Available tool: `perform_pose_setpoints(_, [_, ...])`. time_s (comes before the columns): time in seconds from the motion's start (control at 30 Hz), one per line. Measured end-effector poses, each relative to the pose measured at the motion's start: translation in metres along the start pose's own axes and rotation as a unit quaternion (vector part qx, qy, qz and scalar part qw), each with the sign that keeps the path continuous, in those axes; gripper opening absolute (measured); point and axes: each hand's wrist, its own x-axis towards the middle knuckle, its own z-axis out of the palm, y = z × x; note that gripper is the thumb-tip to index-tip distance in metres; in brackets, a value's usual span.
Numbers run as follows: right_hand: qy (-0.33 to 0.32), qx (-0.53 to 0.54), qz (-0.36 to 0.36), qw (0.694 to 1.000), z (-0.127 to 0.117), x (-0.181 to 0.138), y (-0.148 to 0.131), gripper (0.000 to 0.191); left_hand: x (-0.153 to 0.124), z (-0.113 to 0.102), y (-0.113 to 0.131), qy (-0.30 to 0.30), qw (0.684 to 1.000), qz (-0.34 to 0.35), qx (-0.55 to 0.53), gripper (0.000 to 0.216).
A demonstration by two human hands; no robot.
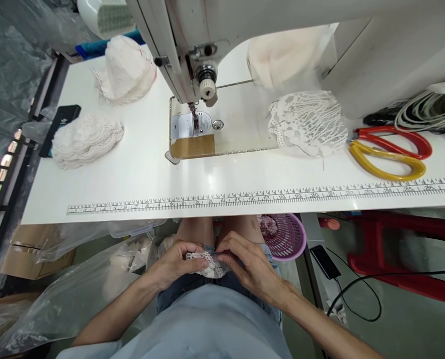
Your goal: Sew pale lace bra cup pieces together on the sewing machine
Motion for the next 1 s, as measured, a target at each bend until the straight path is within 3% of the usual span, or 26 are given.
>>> perform_pose_setpoints(0.3, [-0.008, -0.066, -0.018, 0.998, 0.004, 0.0, -0.003, 0.012, -0.001, 0.006, 0.004, 0.01, 0.999, 0.018, 0.035, 0.042])
perform_pose_setpoints(0.53, [0.027, -0.183, -0.071, 0.98, 0.011, 0.002, -0.011, 0.014, -0.003, 0.011, 0.009, 0.014, 0.996, 0.054, 0.065, 0.032])
perform_pose_setpoints(0.6, [0.035, -0.159, -0.071, 0.984, 0.011, 0.003, -0.012, 0.013, -0.003, 0.011, 0.011, 0.015, 0.996, 0.049, 0.067, 0.03])
perform_pose_setpoints(0.73, [0.06, -0.05, -0.004, 0.997, 0.006, 0.006, -0.008, 0.011, -0.004, 0.009, 0.011, 0.011, 0.992, 0.071, 0.101, 0.026])
perform_pose_setpoints(0.8, [0.04, -0.035, 0.018, 0.998, 0.004, 0.006, -0.005, 0.01, -0.003, 0.008, 0.01, 0.01, 0.989, 0.087, 0.119, 0.025])
perform_pose_setpoints(0.9, [0.002, -0.032, 0.008, 0.999, 0.003, 0.003, -0.002, 0.013, -0.002, 0.008, 0.009, 0.016, 0.993, 0.069, 0.091, 0.025])
perform_pose_setpoints(1.0, [0.025, -0.076, -0.032, 0.996, 0.006, -0.002, -0.001, 0.014, -0.002, 0.008, 0.008, 0.015, 0.998, 0.045, 0.051, 0.029])
